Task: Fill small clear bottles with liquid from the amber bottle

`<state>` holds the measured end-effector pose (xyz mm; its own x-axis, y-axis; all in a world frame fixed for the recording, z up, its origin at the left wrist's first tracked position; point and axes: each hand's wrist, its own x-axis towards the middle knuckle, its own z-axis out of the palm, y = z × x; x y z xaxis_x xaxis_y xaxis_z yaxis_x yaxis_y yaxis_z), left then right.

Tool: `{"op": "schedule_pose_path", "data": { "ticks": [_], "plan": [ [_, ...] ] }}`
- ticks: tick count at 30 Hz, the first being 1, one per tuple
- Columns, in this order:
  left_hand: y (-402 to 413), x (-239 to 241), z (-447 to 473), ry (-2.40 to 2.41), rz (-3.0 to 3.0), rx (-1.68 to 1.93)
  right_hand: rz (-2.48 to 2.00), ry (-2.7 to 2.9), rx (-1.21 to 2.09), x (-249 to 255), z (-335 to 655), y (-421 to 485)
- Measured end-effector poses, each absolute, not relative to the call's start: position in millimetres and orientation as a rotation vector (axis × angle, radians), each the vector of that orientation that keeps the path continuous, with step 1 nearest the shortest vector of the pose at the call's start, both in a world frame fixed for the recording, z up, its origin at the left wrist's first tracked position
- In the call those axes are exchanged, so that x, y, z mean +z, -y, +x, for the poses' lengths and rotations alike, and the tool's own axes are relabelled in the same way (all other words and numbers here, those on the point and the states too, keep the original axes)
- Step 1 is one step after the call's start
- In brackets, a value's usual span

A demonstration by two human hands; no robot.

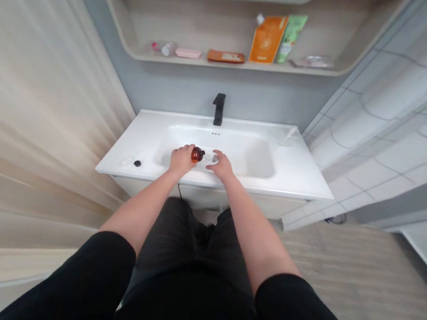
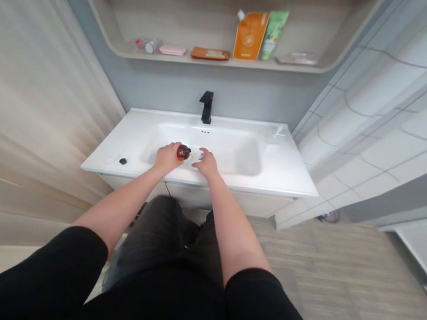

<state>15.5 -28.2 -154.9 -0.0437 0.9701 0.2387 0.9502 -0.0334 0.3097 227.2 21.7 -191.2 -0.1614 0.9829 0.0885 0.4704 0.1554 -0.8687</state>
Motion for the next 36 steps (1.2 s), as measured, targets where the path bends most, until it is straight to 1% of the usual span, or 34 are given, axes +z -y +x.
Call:
{"op": "schedule_pose_path", "data": {
  "ticks": [22, 36],
  "plan": [
    [38, -150, 21, -2.261, 2.27, 0.559, -1.404, 1.811, 0.914, -200, 225, -26],
    [39, -154, 20, -2.231, 2.335, 0.652, -1.365, 1.809, 0.92, -201, 226, -27]
  ]
}}
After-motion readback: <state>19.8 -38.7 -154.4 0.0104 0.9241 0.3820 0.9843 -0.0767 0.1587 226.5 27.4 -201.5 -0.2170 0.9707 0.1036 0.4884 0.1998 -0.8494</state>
